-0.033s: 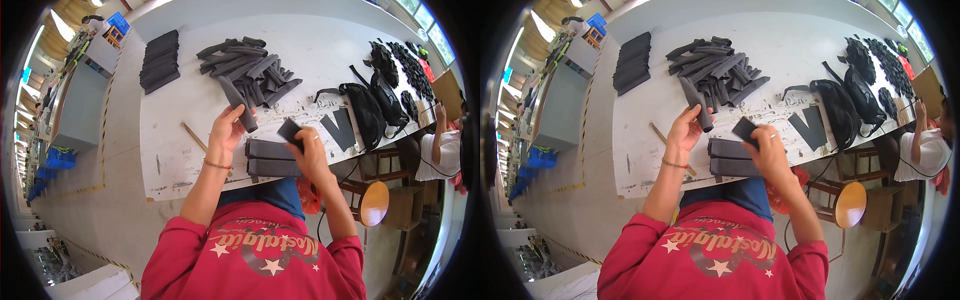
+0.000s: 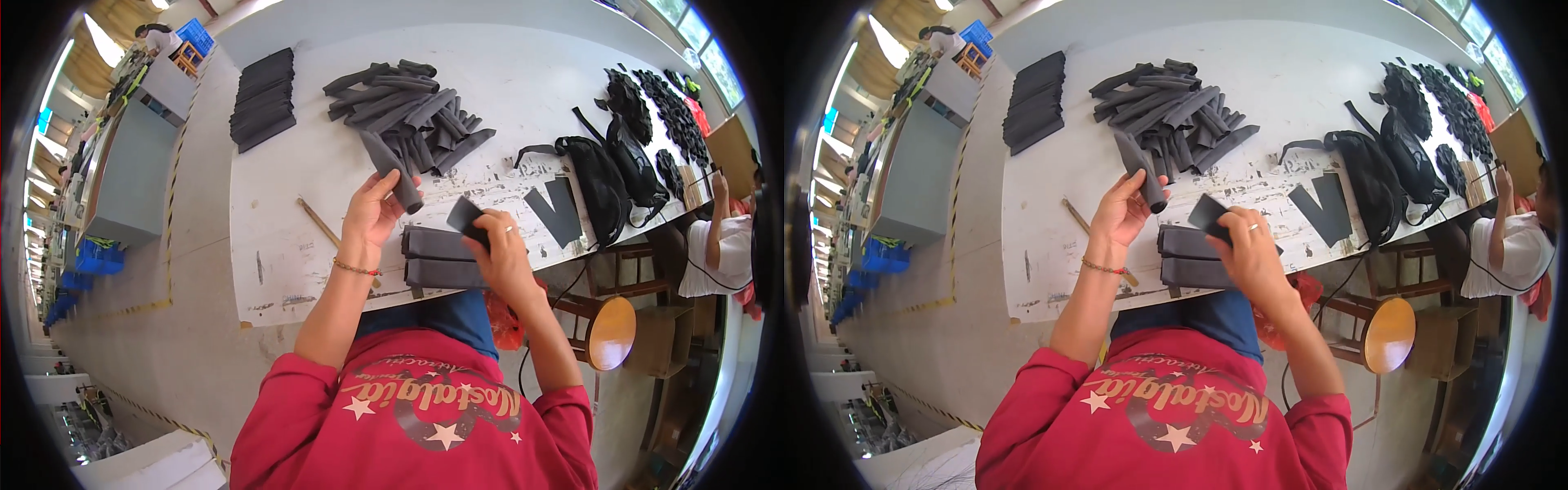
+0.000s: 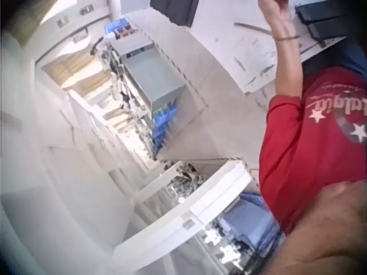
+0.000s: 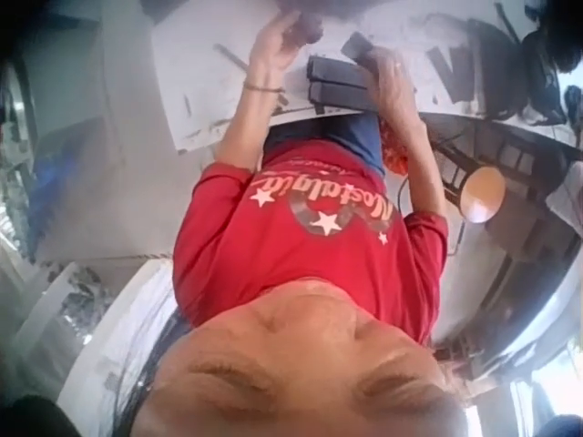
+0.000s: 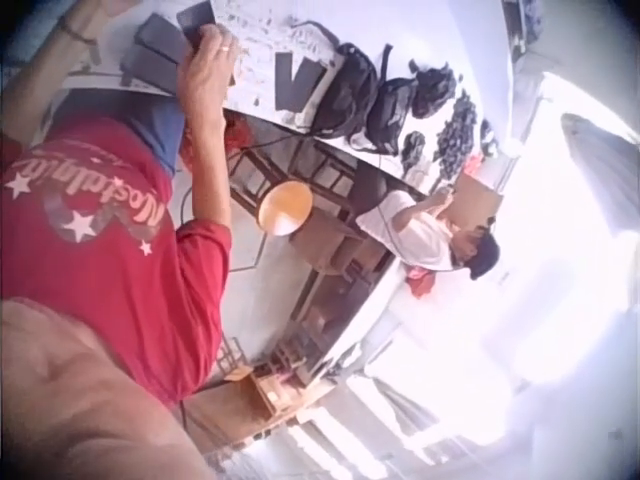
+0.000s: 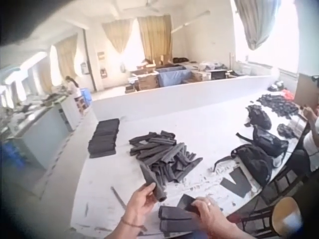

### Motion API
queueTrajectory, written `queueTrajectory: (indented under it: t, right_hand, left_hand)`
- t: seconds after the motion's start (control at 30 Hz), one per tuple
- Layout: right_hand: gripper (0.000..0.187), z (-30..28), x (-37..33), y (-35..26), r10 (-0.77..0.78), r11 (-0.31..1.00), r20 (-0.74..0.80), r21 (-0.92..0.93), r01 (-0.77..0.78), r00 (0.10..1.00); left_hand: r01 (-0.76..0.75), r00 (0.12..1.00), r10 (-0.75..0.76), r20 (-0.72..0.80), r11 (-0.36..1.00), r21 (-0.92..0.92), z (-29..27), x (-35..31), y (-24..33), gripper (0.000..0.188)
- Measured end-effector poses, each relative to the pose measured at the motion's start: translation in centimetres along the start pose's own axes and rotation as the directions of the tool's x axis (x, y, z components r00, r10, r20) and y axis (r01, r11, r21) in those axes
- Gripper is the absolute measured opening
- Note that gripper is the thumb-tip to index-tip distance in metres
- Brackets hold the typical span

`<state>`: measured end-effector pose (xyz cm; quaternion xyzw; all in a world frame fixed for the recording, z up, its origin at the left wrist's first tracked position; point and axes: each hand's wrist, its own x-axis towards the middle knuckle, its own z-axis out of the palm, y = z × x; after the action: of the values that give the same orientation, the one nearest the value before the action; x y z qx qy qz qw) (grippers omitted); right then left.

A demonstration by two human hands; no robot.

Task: Inserting foam padding strips into grey fabric sleeves for product assembly.

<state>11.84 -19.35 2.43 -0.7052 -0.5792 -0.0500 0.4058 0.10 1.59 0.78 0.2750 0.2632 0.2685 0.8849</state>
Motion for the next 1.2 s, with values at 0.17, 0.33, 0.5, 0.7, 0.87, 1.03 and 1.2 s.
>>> queueTrajectory:
  t: [0.17,0.33,0.5,0.7,0.87,1.03,1.2]
  right_hand:
    - [0.051,0.5,0.3,-2.0,0.063,0.998,0.03,0.025,-0.063,0.998]
    - [0.041,0.9,1.6,-3.0,-0.02,0.997,-0.112,-0.083,0.011,0.994]
    - [0.036,1.0,2.3,-2.5,-0.073,0.979,-0.133,-0.198,0.045,0.989]
    - [0.035,1.3,2.7,-2.0,-0.145,0.95,-0.154,-0.298,0.094,0.977]
    - [0.045,2.5,3.2,-3.4,-0.115,0.947,-0.165,-0.316,0.058,0.979]
    - [0.052,4.6,3.1,-5.1,-0.02,0.999,-0.147,0.033,0.025,0.989]
    - [0.041,5.7,2.5,-4.3,-0.061,0.998,-0.136,0.017,0.064,0.989]
  left_hand:
    - [-0.027,0.998,0.027,0.06,1.0,0.007,-0.1,-0.4,0.1,0.025]
    - [-0.035,0.997,0.032,0.068,0.999,0.038,-0.1,-0.5,-0.5,0.026]
    - [-0.027,0.995,0.019,0.096,0.996,0.087,0.6,-1.1,-0.9,0.024]
    - [-0.073,0.995,0.069,0.076,0.995,0.06,1.8,-2.5,-1.2,0.032]
    - [-0.238,0.971,0.233,0.045,0.943,0.235,3.6,-4.7,-1.9,0.036]
    - [-0.218,0.937,0.207,0.28,0.976,0.007,2.8,-3.5,-2.1,0.023]
    - [-0.235,0.919,0.251,0.305,0.968,-0.089,3.8,-4.3,-3.8,0.021]
